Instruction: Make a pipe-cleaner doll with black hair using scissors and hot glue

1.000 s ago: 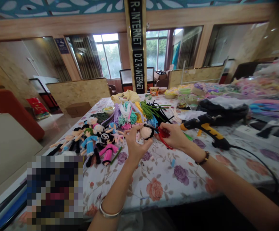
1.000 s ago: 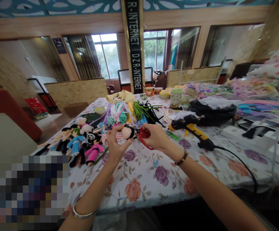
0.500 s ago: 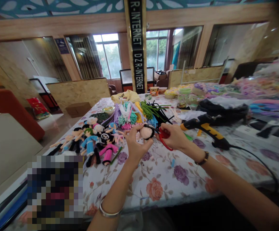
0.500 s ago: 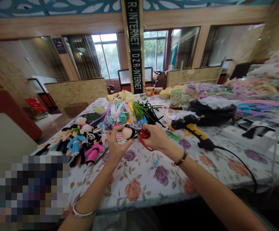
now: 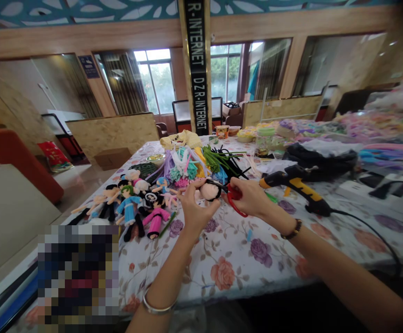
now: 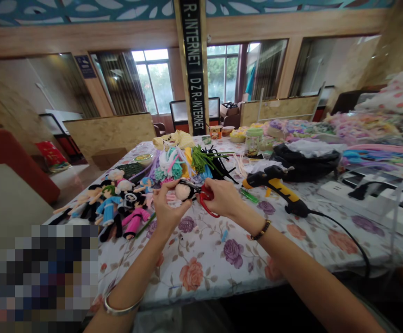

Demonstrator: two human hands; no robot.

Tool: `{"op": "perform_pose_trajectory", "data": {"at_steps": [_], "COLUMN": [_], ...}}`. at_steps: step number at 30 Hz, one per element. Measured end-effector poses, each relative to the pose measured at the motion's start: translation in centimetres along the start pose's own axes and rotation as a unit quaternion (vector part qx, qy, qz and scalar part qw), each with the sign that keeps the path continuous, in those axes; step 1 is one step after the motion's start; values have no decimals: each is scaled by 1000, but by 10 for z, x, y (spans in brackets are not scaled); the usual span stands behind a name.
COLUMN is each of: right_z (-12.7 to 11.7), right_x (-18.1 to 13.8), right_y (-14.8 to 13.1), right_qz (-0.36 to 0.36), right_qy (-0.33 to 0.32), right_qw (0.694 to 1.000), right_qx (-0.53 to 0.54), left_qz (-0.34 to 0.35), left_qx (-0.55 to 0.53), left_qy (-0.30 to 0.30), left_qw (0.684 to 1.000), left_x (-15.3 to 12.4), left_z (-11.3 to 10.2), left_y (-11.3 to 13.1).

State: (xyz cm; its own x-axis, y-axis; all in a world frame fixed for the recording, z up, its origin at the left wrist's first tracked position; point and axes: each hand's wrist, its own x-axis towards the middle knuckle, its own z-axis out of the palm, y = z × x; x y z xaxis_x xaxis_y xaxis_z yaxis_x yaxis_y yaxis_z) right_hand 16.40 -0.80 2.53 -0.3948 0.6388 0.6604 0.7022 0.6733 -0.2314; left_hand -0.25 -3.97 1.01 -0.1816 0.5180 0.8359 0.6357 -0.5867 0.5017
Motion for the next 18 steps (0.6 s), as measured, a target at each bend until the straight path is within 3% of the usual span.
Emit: {"op": "perform_pose_trajectory", "data": {"at_steps": [18], "right_z": [4], "right_x": [-3], "right_y": [-2], "right_qz": [16], "right_qy": [-11], "right_qw": [1000], "right_qx": [9], "left_qz": [-12], "left_qx": [-12], "left_qy": [-8], "left_qw": [1000], "left_x": [0], "left_z": [0], "left_y": [3]}}
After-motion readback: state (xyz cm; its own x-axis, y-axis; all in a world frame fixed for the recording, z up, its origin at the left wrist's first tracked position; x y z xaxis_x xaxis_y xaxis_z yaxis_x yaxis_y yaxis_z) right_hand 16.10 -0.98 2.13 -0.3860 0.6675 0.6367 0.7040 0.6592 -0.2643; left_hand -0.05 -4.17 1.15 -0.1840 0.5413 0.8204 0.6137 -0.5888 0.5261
